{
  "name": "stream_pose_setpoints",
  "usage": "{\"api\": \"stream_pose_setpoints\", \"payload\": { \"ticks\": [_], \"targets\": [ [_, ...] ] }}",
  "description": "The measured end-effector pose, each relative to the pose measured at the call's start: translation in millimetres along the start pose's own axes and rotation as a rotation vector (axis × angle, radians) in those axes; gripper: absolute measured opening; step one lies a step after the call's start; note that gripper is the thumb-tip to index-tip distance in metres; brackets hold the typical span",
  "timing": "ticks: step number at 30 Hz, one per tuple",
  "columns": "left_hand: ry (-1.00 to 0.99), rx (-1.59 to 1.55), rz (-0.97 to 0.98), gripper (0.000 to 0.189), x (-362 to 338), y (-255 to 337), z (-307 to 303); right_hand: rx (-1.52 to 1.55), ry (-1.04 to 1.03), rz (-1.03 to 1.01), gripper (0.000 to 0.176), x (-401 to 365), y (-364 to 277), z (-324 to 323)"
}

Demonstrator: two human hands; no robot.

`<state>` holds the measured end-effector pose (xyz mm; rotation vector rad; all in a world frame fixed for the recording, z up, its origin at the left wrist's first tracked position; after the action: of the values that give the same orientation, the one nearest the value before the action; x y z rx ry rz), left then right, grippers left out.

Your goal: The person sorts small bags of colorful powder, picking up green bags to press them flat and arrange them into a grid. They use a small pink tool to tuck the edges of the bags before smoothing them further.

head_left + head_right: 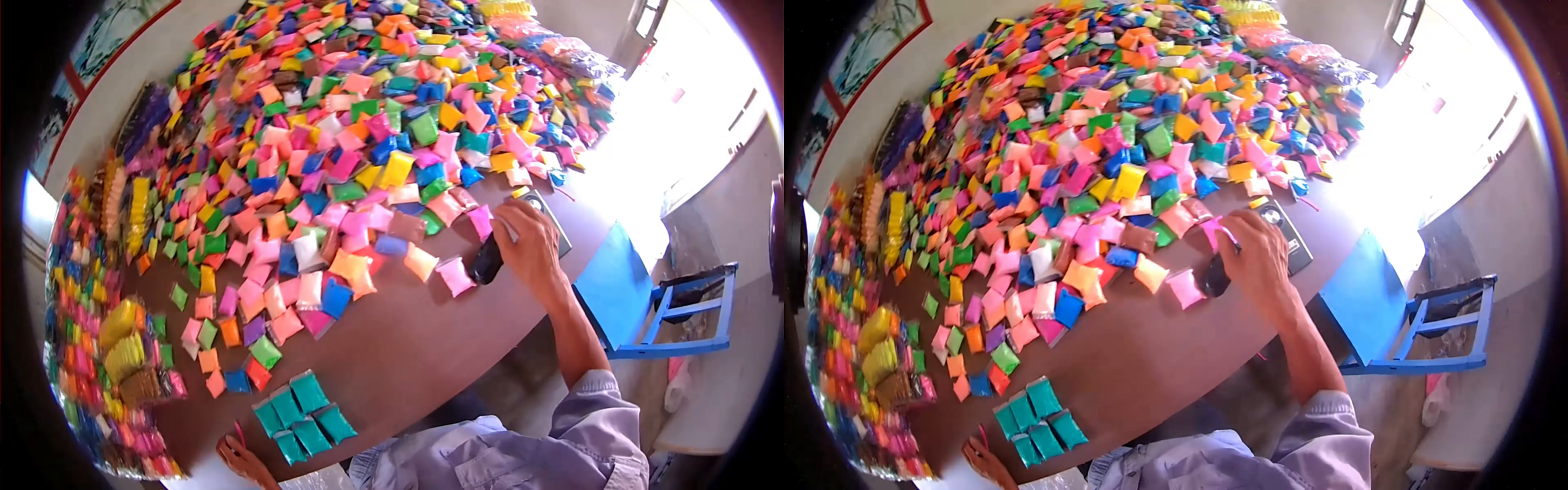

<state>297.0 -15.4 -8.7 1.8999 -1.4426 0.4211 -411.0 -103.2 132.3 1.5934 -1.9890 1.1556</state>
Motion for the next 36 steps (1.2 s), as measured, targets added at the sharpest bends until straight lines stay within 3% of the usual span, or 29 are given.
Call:
{"api": "stream_pose_setpoints", "payload": {
  "ticks": [2, 9, 16, 19, 22, 27, 33, 36],
  "targets": [
    [0.013, 0.141, 0.036, 0.03, 2.7, 22.5, -8.6, -0.027, -0.055, 0.164, 0.019, 16.2, 31.8, 7.1],
    [0.016, 0.24, 0.056, 0.033, 6.0, 51.5, -10.3, -0.23, -0.117, 0.293, 0.028, 57.3, 111.9, 29.0],
    [0.021, 0.265, 0.075, 0.035, 6.5, 51.5, -7.4, -0.196, -0.174, 0.29, 0.029, 74.7, 135.4, 64.6],
    [0.081, 0.274, 0.177, 0.036, 4.8, 51.8, -5.9, -0.116, -0.142, 0.356, 0.034, 87.8, 141.6, 91.7],
    [0.014, 0.203, 0.061, 0.036, 7.4, 55.7, -8.0, -0.098, -0.149, 0.414, 0.036, 98.8, 150.6, 117.1],
    [0.055, 0.176, 0.088, 0.039, 4.1, 40.0, -3.2, 0.027, -0.094, 0.578, 0.042, 99.7, 170.1, 152.7],
    [0.0, 0.177, -0.01, 0.041, 2.1, 25.2, -2.9, 0.439, 0.007, 0.864, 0.025, 80.5, 135.1, 107.7],
    [0.002, 0.135, 0.011, 0.035, 0.8, 5.9, 0.9, 0.438, -0.04, 0.86, 0.022, 55.5, 125.7, 84.6]
  ]
}}
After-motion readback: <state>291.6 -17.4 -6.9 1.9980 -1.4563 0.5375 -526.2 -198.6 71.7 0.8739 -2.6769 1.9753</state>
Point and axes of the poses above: each hand's wrist, its own x-axis towards the middle knuckle, its own z-axis out of the palm, y = z × x, the point moved 2 cm from there along x, towards the middle knuckle, and after that the axes turned 9 degrees about y, right-handed, at the moved point
